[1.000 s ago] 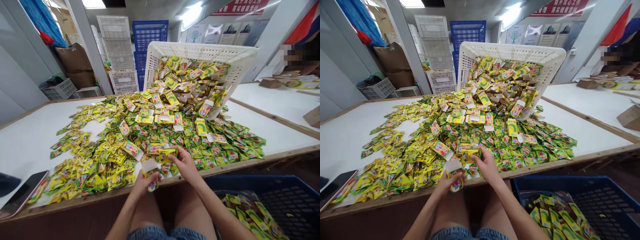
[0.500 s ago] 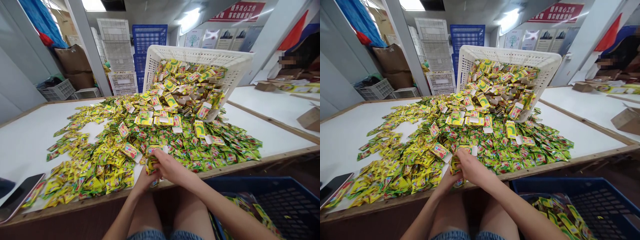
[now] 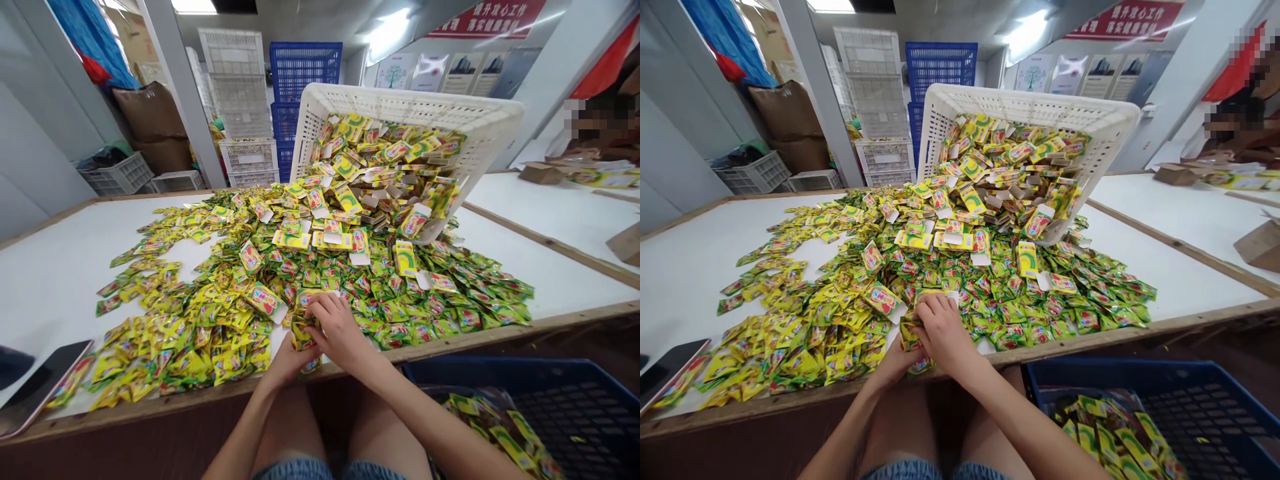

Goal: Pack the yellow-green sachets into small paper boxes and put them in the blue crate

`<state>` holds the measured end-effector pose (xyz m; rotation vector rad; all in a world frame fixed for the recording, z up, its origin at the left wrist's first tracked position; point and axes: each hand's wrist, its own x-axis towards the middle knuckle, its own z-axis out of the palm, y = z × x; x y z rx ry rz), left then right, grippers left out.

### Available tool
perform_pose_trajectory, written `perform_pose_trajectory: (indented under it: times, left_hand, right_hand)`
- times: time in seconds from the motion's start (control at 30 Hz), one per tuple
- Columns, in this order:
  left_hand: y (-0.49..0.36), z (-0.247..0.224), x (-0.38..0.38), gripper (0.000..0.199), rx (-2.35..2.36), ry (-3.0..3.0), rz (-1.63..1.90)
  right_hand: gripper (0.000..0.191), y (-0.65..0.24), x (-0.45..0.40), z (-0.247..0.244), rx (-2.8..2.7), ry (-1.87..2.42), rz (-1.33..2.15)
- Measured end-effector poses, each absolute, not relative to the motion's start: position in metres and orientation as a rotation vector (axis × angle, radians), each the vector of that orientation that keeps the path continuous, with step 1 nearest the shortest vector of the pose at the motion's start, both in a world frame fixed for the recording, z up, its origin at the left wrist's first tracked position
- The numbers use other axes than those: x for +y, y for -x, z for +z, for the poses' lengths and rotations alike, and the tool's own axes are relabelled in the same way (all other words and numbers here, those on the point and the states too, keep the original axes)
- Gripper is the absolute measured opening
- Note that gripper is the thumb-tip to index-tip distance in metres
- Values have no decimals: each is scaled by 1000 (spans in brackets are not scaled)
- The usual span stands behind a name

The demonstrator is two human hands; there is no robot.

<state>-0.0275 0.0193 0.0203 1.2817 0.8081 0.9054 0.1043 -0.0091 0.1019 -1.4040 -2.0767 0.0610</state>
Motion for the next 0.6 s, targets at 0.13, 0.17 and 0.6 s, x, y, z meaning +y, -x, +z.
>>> perform_pose_trajectory:
  times: [0.13,0.17,0.6]
  left_hand:
    - [31,24,19,34,819,-1357,887]
    - [31,25,19,30,802,-1383,861]
    - [26,34,21,31,737,-1426,785]
  right_hand:
    - [18,-108,-4,109,-2165,1370,71]
    - [19,-110,-3,111,-2188,1353,101]
    - [23,-120,5,109,-2171,1375,225]
